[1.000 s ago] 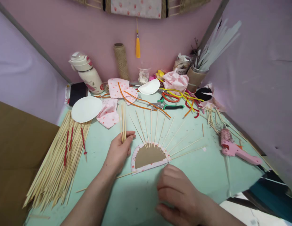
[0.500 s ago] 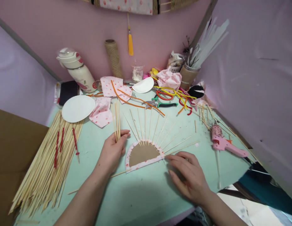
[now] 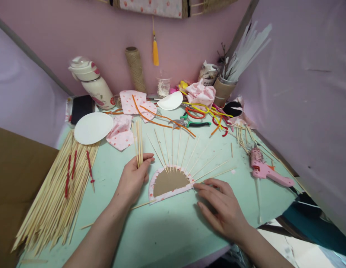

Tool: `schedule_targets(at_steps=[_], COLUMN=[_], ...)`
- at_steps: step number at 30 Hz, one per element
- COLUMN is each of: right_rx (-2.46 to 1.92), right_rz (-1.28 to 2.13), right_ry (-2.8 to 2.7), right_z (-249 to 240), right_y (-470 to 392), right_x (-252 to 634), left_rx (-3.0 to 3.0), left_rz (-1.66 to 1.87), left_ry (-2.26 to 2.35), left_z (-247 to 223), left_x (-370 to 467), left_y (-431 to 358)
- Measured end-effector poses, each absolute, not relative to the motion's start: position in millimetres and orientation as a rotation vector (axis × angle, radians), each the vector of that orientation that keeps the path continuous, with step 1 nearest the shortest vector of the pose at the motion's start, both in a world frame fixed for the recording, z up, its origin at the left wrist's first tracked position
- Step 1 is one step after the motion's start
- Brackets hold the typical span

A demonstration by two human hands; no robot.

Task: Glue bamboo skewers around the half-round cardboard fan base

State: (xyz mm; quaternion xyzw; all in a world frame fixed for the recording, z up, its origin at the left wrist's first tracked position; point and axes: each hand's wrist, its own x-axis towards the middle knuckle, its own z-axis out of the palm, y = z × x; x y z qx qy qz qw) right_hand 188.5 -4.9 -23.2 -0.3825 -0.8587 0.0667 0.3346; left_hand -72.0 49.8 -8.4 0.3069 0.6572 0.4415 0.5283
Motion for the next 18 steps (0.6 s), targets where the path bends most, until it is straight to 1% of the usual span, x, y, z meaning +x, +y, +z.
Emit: schedule_targets(at_steps=[18], right_rx=[-1.066], right_rz=[0.207], right_ry=[-2.315], right_z=[-24.2], right_y=[-1.6], right_x=[182.8], left_rx=[0.742], left_rz=[1.051], left_ry=[1.575], left_z=[-7.8], left_x=[-73.7], left_y=[49.0])
